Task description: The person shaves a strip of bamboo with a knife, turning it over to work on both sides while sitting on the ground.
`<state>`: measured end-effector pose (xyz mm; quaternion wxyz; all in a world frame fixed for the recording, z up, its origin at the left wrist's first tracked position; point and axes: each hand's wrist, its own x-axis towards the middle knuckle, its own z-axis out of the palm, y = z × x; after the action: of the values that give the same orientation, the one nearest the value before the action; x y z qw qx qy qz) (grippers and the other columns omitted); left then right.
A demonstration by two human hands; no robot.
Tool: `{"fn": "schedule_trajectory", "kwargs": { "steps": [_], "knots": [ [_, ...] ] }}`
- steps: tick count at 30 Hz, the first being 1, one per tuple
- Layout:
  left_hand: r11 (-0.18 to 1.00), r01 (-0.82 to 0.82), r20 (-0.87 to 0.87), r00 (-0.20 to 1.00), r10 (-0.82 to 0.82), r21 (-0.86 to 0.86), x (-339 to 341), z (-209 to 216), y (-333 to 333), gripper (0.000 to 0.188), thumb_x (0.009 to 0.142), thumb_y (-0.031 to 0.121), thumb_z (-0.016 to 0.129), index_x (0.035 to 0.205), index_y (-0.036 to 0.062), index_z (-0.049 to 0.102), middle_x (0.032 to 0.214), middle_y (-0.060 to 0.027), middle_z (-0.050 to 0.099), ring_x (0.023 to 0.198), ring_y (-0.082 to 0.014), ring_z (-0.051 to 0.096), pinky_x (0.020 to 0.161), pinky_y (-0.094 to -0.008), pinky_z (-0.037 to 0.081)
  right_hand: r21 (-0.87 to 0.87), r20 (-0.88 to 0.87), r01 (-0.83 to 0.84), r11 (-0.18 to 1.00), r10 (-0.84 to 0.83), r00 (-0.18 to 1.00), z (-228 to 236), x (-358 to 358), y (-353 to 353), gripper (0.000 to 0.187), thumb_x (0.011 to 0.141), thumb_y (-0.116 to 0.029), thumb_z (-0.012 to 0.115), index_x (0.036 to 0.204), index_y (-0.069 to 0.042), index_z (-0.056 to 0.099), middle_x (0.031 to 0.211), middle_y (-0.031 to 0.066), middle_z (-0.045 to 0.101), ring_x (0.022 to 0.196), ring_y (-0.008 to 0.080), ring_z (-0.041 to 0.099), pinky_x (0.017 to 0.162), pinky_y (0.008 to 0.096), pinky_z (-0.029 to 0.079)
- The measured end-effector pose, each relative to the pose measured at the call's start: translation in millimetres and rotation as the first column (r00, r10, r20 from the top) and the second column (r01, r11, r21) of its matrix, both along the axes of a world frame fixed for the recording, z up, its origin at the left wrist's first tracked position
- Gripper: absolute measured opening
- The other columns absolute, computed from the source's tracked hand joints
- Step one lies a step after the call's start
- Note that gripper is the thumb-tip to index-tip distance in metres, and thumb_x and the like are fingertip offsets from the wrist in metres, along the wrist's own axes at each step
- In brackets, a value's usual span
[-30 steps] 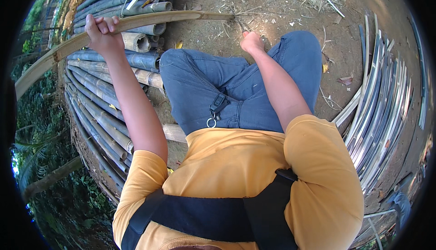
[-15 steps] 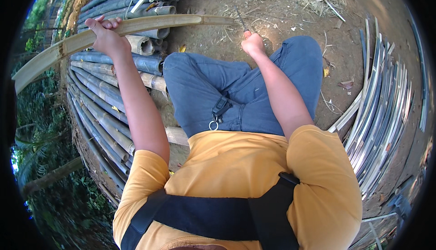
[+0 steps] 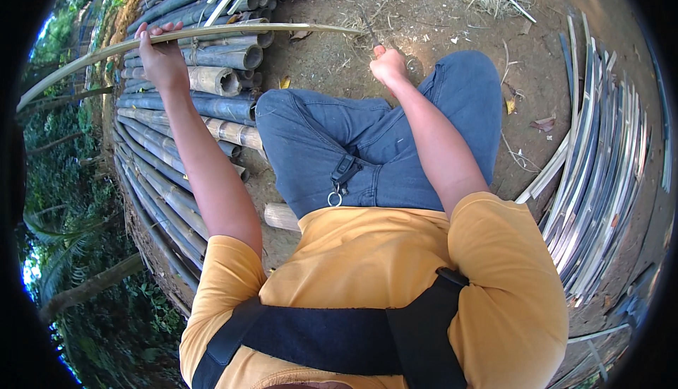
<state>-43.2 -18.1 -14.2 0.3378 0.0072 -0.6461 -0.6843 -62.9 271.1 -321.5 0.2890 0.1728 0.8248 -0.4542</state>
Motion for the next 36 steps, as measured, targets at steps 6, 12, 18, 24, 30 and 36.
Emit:
{"fn": "schedule_trajectory", "kwargs": {
  "steps": [6, 12, 18, 24, 30, 36],
  "knots": [
    [0.966, -0.083, -0.011, 0.997, 0.083, -0.245, -1, 2, 10, 0.036, 0.096, 0.024, 0.068, 0.116, 0.0031, 0.046, 0.096, -0.0052, 0.056, 0.086, -0.0164, 0.062, 0.073, -0.0305, 0.057, -0.003, -0.07, 0.053, 0.999, -0.053, 0.996, -27, -7, 0, 0.04, 0.096, -0.034, 0.054, 0.1, 0.003, 0.069, 0.102, 0.0273, 0.069, 0.1, 0.0394, 0.068, 0.084, 0.0464, 0.052],
    [0.914, -0.311, -0.129, 0.949, 0.287, -0.259, -6, -2, 34, 0.04, 0.085, 0.02, 0.081, 0.107, 0.0031, 0.053, 0.097, -0.0075, 0.062, 0.082, -0.016, 0.063, 0.076, -0.0306, 0.058, -0.043, -0.182, 0.085, 0.995, -0.092, 0.979, -27, -6, 0, 0.031, 0.087, -0.03, 0.062, 0.097, -0.001, 0.068, 0.1, 0.0236, 0.07, 0.098, 0.0379, 0.069, 0.083, 0.0452, 0.053],
    [0.891, -0.376, -0.249, 0.916, 0.315, -0.256, -16, -10, 43, 0.026, 0.091, 0.018, 0.073, 0.098, -0.0002, 0.056, 0.092, -0.0079, 0.063, 0.074, -0.0175, 0.065, 0.07, -0.0317, 0.053, -0.16, -0.419, 0.0, 0.987, -0.068, 0.906, 18, 10, -11, 0.023, 0.079, -0.02, 0.07, 0.093, -0.004, 0.063, 0.086, 0.0185, 0.069, 0.084, 0.0351, 0.069, 0.075, 0.044, 0.053],
    [0.886, -0.429, -0.21, 0.896, 0.392, -0.176, -27, -14, 59, 0.026, 0.093, 0.017, 0.069, 0.104, -0.0009, 0.053, 0.091, -0.01, 0.065, 0.079, -0.0175, 0.066, 0.071, -0.0329, 0.053, -0.127, -0.442, -0.092, 0.988, 0.027, 0.897, 36, 15, -8, 0.022, 0.08, -0.019, 0.067, 0.097, -0.007, 0.061, 0.081, 0.0187, 0.069, 0.082, 0.0371, 0.069, 0.074, 0.0455, 0.053],
    [0.88, -0.458, -0.225, 0.877, 0.425, -0.127, -31, -18, 50, 0.032, 0.09, 0.011, 0.066, 0.113, -0.0031, 0.047, 0.092, -0.0111, 0.065, 0.076, -0.0178, 0.064, 0.068, -0.0331, 0.053, -0.104, -0.505, -0.229, 0.968, 0.147, 0.85, 73, 27, -19, 0.021, 0.083, -0.018, 0.064, 0.099, -0.006, 0.059, 0.086, 0.0214, 0.07, 0.085, 0.0404, 0.069, 0.074, 0.0489, 0.053],
    [0.852, -0.523, -0.18, 0.841, 0.51, -0.027, -31, -19, 72, 0.021, 0.09, 0.007, 0.063, 0.101, -0.0066, 0.052, 0.092, -0.0124, 0.062, 0.073, -0.018, 0.061, 0.068, -0.0327, 0.052, -0.099, -0.401, -0.136, 0.986, 0.086, 0.912, 56, 17, -13, 0.02, 0.085, -0.015, 0.064, 0.1, -0.002, 0.06, 0.087, 0.0234, 0.069, 0.087, 0.0399, 0.069, 0.076, 0.0469, 0.053]
  ]
}}
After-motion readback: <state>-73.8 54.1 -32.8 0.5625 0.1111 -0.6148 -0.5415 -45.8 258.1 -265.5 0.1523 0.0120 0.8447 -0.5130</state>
